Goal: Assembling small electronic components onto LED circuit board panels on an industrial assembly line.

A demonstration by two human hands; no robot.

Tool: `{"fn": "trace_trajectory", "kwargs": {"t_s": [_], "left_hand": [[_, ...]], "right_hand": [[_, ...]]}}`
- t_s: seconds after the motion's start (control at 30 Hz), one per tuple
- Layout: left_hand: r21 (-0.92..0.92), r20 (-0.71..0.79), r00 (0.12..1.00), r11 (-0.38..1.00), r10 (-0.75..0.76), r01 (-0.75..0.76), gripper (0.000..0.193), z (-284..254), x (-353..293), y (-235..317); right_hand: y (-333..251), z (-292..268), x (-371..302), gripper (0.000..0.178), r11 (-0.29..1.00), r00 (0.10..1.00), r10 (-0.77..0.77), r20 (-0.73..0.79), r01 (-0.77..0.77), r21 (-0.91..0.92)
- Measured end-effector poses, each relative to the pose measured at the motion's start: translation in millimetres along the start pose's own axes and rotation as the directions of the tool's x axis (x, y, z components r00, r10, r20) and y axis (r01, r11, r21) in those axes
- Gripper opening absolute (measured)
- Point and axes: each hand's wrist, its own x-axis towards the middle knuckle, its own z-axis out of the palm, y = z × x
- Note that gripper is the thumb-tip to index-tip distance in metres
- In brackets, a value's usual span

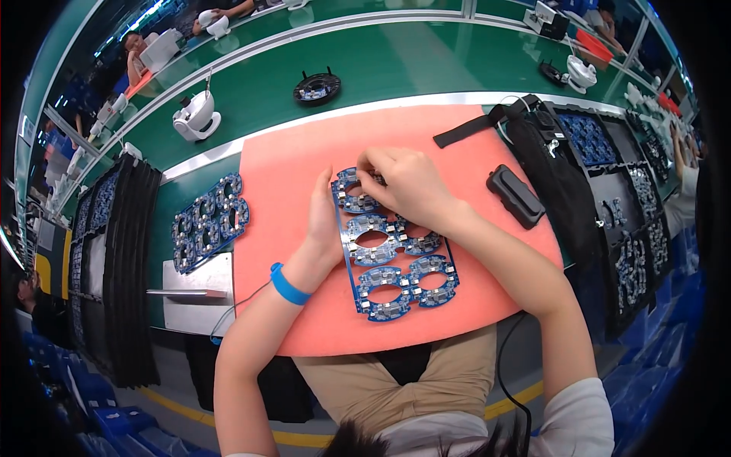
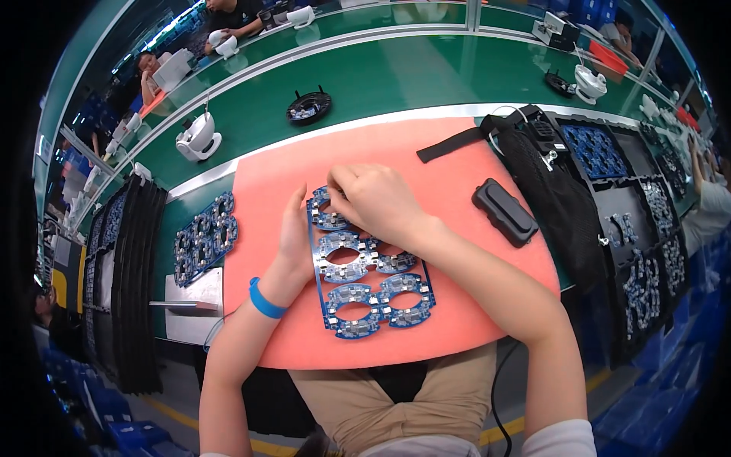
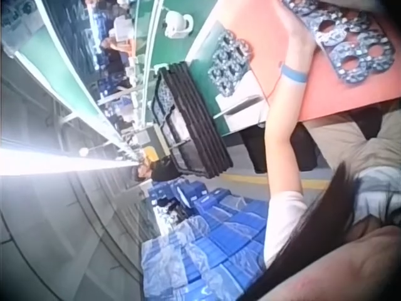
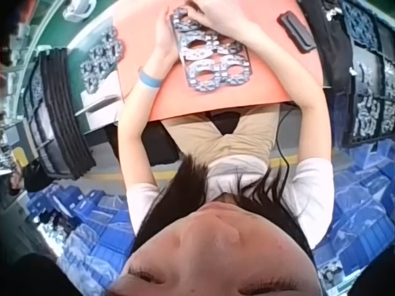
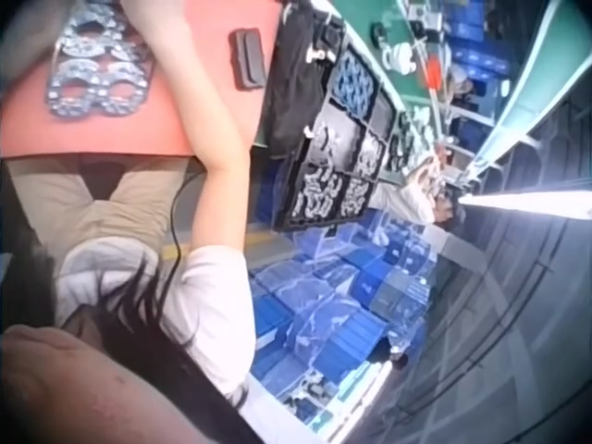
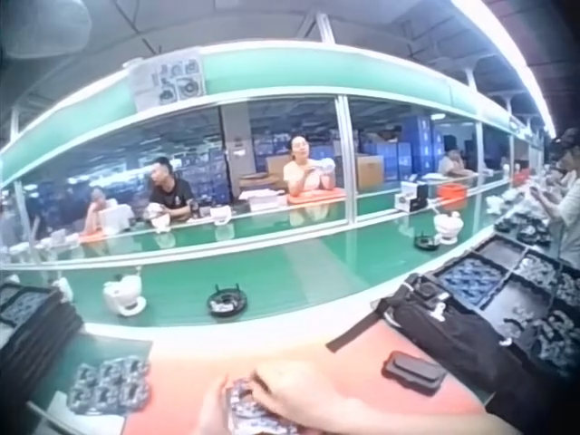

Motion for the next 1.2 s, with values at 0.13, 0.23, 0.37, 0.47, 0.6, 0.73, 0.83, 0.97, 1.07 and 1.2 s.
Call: {"fn": "trace_trajectory", "kwargs": {"t_s": [0.13, 0.23, 0.37, 0.47, 0.6, 0.73, 0.83, 0.97, 1.07, 1.2], "left_hand": [[-0.044, -0.016, 0.998, 0.997, 0.055, -0.056, 0.052, 8.2, -1.1, -2.3], [-0.010, -0.028, 0.998, 0.998, 0.059, -0.059, 0.053, 6.0, 1.7, -4.0], [-0.007, -0.057, 0.998, 0.999, 0.036, -0.037, 0.054, 7.8, -3.3, -1.3], [0.031, -0.063, 0.997, 0.998, 0.054, -0.052, 0.052, 6.6, -3.0, -2.1], [0.018, -0.048, 0.999, 1.000, 0.018, -0.017, 0.052, 6.6, -1.5, -5.1], [0.027, -0.066, 0.998, 1.000, 0.016, -0.014, 0.051, -9.0, 4.7, -7.9], [-0.041, -0.088, 0.996, 0.999, 0.008, -0.012, 0.051, 2.9, 0.3, -5.6], [-0.057, -0.070, 0.997, 0.998, 0.014, -0.018, 0.051, -4.7, 1.7, -5.0], [-0.038, -0.062, 0.997, 0.998, 0.045, -0.047, 0.052, -2.8, -0.9, -4.5], [-0.011, -0.084, 0.996, 0.999, 0.037, -0.038, 0.051, -1.5, -4.2, -3.0]], "right_hand": [[-1.5, 8.2, -0.2, 0.017, 0.911, 0.881, -0.412, -0.233, 0.391, -0.130], [3.1, 12.7, -1.9, 0.017, 0.910, 0.897, -0.414, -0.157, 0.405, -0.090], [-8.8, 7.1, -0.1, 0.012, 0.977, 0.977, -0.195, -0.082, 0.202, 0.076], [-3.3, 9.2, -0.8, 0.010, 0.959, 0.975, -0.191, -0.117, 0.211, 0.191], [-1.5, 12.3, -0.9, 0.010, 0.881, 0.857, -0.451, -0.250, 0.473, 0.030], [-7.4, 10.3, -1.7, 0.013, 0.930, 0.969, -0.228, -0.100, 0.247, 0.272], [-10.6, -3.5, -1.4, 0.018, 0.834, 0.997, 0.034, 0.076, -0.070, 0.548], [7.4, -5.7, -2.1, 0.018, 0.898, 0.903, -0.427, -0.051, 0.430, 0.097], [4.7, -6.8, -7.2, 0.015, 0.914, 0.918, -0.396, -0.007, 0.394, 0.098], [2.7, -4.3, -7.3, 0.013, 0.938, 0.944, -0.331, 0.001, 0.329, 0.105]]}}
